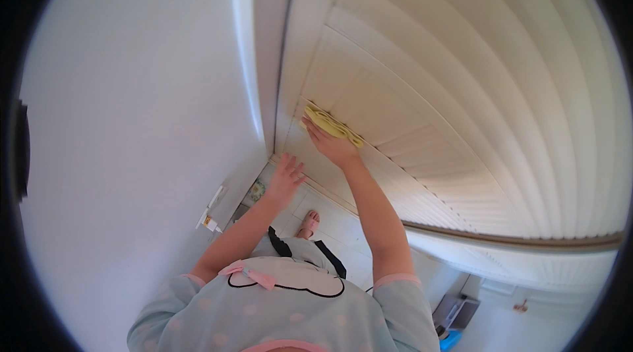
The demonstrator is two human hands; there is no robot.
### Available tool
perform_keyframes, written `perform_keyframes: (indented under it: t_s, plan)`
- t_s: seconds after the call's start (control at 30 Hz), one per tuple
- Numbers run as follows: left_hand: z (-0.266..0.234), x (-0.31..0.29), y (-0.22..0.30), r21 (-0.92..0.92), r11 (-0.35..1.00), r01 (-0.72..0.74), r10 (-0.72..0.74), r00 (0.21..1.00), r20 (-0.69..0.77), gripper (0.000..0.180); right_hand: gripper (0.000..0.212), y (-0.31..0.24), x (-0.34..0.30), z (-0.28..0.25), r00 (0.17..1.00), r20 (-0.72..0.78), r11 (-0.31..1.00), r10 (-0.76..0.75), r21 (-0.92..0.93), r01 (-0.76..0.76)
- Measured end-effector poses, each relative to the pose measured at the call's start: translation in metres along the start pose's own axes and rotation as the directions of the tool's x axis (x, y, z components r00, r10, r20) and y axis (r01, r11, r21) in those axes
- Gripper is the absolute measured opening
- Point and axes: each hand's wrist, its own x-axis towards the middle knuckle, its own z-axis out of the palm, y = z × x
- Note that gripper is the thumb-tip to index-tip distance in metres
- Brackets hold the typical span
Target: Wiping a sliding closet door with a yellow cloth.
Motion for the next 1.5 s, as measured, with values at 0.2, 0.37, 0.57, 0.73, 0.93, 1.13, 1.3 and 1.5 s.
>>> perform_keyframes:
  t_s: [0.2,0.37,0.57,0.73,0.93,1.13,1.3,1.5]
  plan:
    - [-0.013,0.007,0.003,0.096,0.995,-0.022,0.013,0.995,0.094,0.072,0.058,0.004,-0.183,-0.006,0.939,0.268,0.969,0.216,-0.177,-0.172]
    - [0.002,0.019,0.004,0.072,0.996,0.052,-0.062,0.988,0.14,0.071,0.066,-0.015,-0.28,-0.014,0.816,0.103,0.822,0.568,-0.029,-0.568]
    - [0.099,0.003,0.026,0.177,0.967,0.183,-0.216,0.958,0.187,0.096,0.061,-0.029,-0.153,0.009,0.69,0.162,0.454,0.705,0.644,-0.615]
    - [0.157,0.018,0.039,-0.019,0.948,0.317,-0.312,0.942,0.123,0.102,0.057,-0.037,-0.145,0.028,0.415,-0.32,0.474,0.852,0.131,-0.871]
    - [0.157,0.019,0.044,0.072,0.925,0.373,-0.377,0.877,0.299,0.113,0.057,0.019,-0.279,0.025,-0.792,-0.353,-0.321,0.498,0.773,-0.547]
    - [0.169,0.016,0.049,0.023,0.935,0.354,-0.352,0.917,0.186,0.11,0.057,0.01,-0.291,0.027,-0.864,-0.191,-0.439,0.465,0.798,-0.413]
    - [0.16,0.038,0.06,0.199,0.967,0.16,-0.217,0.925,0.313,0.105,0.056,0.001,-0.226,0.046,-0.916,-0.155,-0.541,0.371,0.765,-0.348]
    - [0.146,0.047,0.064,0.048,0.97,0.238,-0.242,0.925,0.293,0.106,0.054,0.026,-0.346,0.034,-0.961,-0.102,-0.498,0.258,0.838,-0.222]
